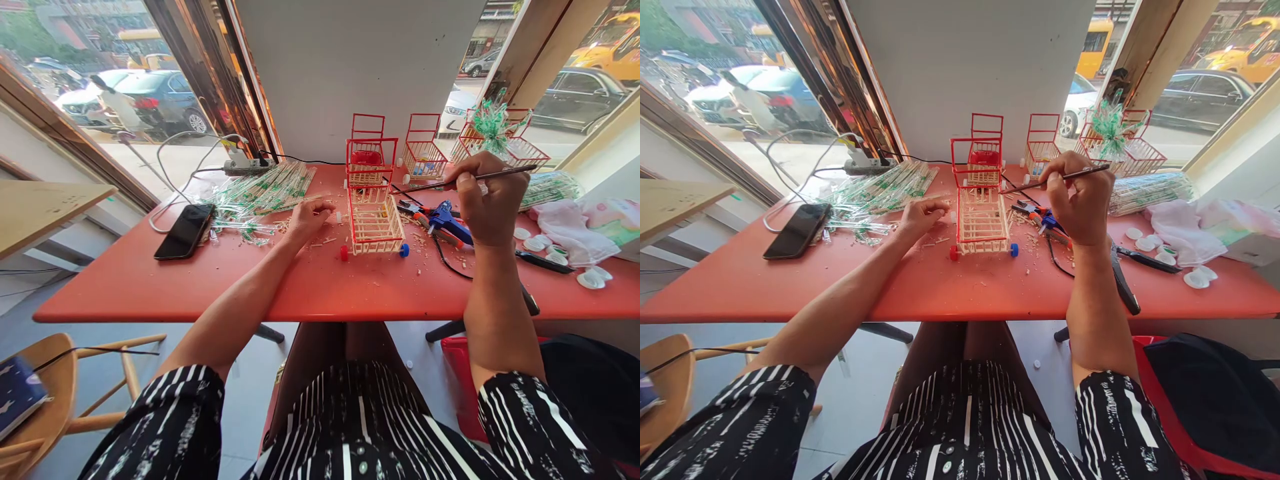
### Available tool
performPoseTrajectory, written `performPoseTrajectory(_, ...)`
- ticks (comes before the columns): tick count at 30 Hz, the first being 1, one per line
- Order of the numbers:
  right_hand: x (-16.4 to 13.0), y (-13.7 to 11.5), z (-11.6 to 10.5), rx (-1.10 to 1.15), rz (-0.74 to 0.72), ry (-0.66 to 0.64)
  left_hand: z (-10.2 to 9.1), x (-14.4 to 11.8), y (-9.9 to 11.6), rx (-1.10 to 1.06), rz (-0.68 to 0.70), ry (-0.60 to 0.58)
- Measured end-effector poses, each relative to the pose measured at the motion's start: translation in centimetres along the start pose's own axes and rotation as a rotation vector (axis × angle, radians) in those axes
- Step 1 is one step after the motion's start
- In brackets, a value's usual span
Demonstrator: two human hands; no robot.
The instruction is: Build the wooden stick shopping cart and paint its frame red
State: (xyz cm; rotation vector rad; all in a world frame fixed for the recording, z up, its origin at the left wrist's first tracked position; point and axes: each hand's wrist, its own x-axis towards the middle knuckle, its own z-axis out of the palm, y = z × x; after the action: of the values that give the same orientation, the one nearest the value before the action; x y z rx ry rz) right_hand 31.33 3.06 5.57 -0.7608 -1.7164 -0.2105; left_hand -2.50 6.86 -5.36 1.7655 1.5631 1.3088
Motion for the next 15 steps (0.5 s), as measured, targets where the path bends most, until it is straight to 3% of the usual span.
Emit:
performPoseTrajectory(6, -0.11, 0.12, 0.04, 0.028, -0.038, 0.049, 0.10, -0.02, -0.15, -0.005, -0.005, 0.007)
performPoseTrajectory(11, -0.02, -0.19, 0.08, -0.041, -0.039, -0.031, 0.21, 0.01, -0.28, -0.016, -0.008, 0.020)
performPoseTrajectory(15, 0.10, -0.25, 0.02, 0.090, -0.044, 0.029, 0.25, 0.09, -0.33, -0.027, -0.009, 0.016)
